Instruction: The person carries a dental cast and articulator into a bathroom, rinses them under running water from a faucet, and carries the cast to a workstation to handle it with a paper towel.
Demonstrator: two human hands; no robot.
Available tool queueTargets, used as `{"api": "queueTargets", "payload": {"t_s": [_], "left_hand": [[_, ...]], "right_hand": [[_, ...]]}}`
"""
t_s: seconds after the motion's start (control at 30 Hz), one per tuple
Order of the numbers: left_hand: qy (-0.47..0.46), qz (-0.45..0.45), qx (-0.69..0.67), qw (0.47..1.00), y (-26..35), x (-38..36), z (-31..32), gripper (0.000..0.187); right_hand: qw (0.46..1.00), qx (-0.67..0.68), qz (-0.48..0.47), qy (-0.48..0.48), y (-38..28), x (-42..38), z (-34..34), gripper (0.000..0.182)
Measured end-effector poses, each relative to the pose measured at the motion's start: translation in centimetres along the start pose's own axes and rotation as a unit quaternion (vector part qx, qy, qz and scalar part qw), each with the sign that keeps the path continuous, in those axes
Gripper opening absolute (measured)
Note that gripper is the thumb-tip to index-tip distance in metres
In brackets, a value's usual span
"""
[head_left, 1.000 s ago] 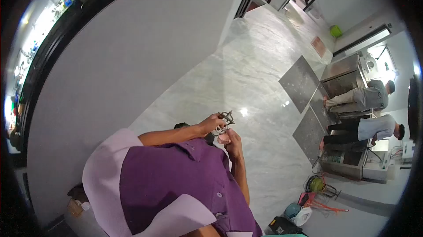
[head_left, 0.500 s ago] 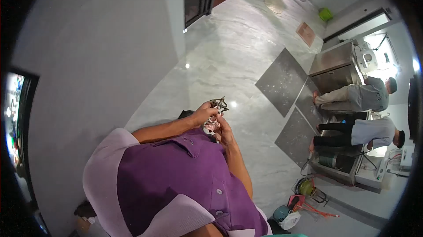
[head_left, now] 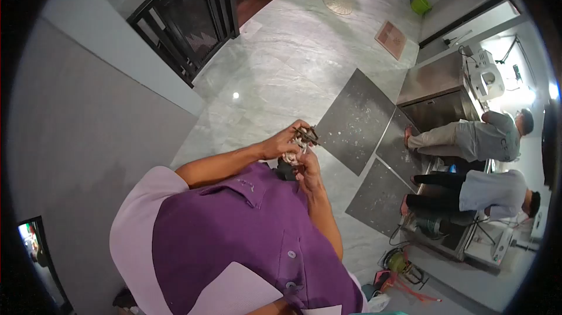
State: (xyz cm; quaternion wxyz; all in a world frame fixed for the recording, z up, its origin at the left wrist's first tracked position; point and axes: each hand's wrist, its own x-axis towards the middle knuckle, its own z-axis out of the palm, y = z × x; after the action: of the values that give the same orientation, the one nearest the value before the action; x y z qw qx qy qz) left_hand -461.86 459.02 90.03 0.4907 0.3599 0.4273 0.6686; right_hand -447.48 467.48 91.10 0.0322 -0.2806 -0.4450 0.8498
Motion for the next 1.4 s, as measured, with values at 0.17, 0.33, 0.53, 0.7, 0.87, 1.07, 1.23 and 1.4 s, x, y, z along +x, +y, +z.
{"api": "queueTargets", "payload": {"t_s": [0.17,0.33,0.53,0.7,0.87,1.07,1.23,1.4], "left_hand": [[0.045,-0.005,-0.199,0.979,-1.4,11.2,-1.9,0.065],[0.157,0.022,-0.174,0.972,0.0,20.3,-1.5,0.053],[0.174,-0.029,-0.226,0.958,0.0,31.2,-5.2,0.044],[0.099,-0.035,-0.264,0.959,-4.0,41.3,-10.1,0.051],[0.058,-0.066,-0.300,0.950,-1.4,53.1,-12.4,0.054],[0.208,0.123,0.201,0.949,8.3,65.7,-19.6,0.037],[0.190,0.558,0.476,0.653,31.2,65.1,-21.4,0.041],[0.109,0.613,0.571,0.534,35.1,66.4,-17.9,0.040]], "right_hand": [[0.996,-0.046,0.058,-0.043,-9.8,8.4,-6.8,0.026],[0.990,-0.089,0.087,-0.071,-17.9,15.6,-10.9,0.030],[0.986,-0.117,0.090,-0.080,-24.3,23.8,-15.4,0.028],[0.993,-0.090,0.070,-0.007,-28.9,30.8,-19.1,0.022],[1.000,-0.005,0.012,0.019,-35.9,38.0,-22.5,0.024],[0.992,-0.071,-0.023,0.104,-44.1,43.2,-28.6,0.026],[0.985,0.068,-0.045,0.155,-44.6,44.8,-31.1,0.023],[0.980,0.135,-0.005,0.145,-43.6,45.7,-33.1,0.027]]}}
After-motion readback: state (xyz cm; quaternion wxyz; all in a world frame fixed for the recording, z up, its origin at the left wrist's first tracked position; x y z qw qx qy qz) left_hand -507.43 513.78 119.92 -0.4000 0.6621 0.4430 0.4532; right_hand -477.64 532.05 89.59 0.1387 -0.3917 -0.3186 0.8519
